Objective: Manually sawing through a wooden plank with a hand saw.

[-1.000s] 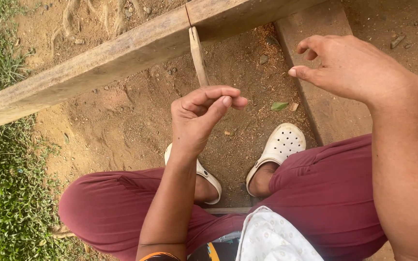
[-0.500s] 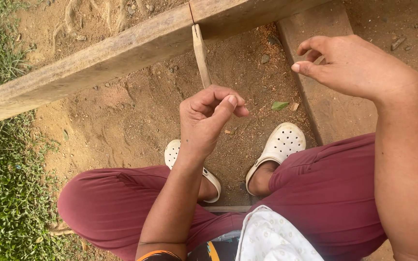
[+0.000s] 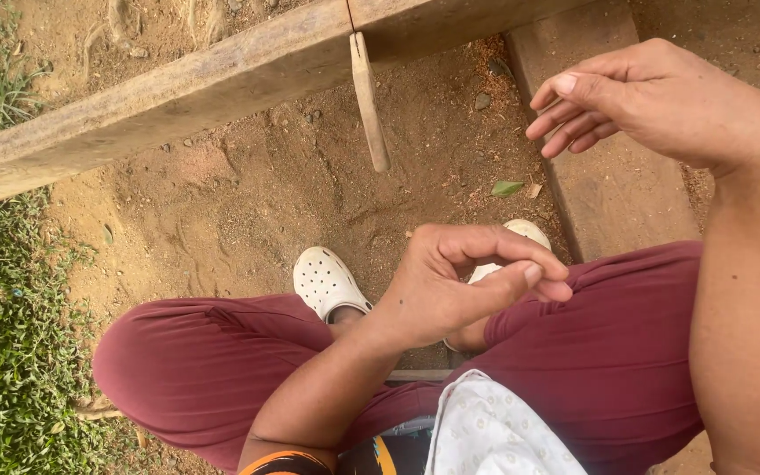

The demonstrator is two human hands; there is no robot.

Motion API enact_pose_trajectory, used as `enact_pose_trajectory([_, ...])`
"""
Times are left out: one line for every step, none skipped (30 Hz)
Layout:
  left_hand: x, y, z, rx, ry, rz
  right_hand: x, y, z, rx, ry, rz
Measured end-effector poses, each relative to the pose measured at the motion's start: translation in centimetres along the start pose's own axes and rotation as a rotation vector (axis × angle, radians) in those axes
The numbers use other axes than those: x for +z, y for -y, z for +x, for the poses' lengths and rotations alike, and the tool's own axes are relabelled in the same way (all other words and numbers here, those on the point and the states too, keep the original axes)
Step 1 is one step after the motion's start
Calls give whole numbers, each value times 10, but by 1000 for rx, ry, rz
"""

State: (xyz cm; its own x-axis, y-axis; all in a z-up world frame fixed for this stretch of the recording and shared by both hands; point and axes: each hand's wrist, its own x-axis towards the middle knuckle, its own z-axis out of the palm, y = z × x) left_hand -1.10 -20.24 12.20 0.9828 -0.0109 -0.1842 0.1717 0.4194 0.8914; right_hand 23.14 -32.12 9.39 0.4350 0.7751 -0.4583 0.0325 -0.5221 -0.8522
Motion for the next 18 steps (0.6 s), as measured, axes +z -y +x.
enact_pose_trajectory([3, -3, -1, 2, -1, -2, -1, -3, 0, 1, 1, -2])
enact_pose_trajectory([6, -5, -1, -28, -30, 62, -2, -5, 0, -1, -1, 32])
enact_pose_trajectory([9, -8, -2, -58, -60, 126, -2, -8, 1, -3, -3, 68])
enact_pose_trajectory([10, -8, -2, -56, -62, 125, -2, -9, 1, -3, -1, 66])
enact_pose_trajectory([11, -9, -2, -22, -59, 137, -2, -10, 2, -8, -2, 64])
enact_pose_trajectory([11, -9, -2, 11, -56, 149, -3, -11, 3, -13, -3, 62])
enact_pose_trajectory([11, -10, -2, 12, -57, 148, -2, -12, 4, -13, -1, 61])
enact_pose_trajectory([11, -11, -3, 5, -77, 213, -2, -13, 4, -14, -6, 61])
enact_pose_trajectory([11, -13, -2, -1, -96, 278, -2, -13, 5, -16, -11, 61])
enact_pose_trajectory([8, -10, -3, 0, -96, 277, -3, -13, 6, -16, -10, 60])
enact_pose_trajectory([5, -8, -5, 57, -125, 345, -2, -14, 6, -26, -15, 35])
enact_pose_trajectory([2, -5, -7, 115, -153, 412, -2, -14, 7, -36, -19, 10])
enact_pose_trajectory([-2, -2, -6, 116, -154, 412, -2, -14, 7, -37, -18, 9])
enact_pose_trajectory([-5, 0, -6, 134, -164, 383, -2, -13, 7, -47, -20, 18])
enact_pose_trajectory([-9, 2, -6, 152, -173, 354, -3, -13, 7, -56, -22, 27])
enact_pose_trajectory([-9, 3, -5, 153, -174, 354, -3, -10, 5, -56, -21, 25])
enact_pose_trajectory([-9, 3, -5, 133, -170, 279, -4, -7, 4, -64, 11, 87])
enact_pose_trajectory([-9, 4, -5, 112, -166, 204, -4, -4, 3, -70, 43, 150])
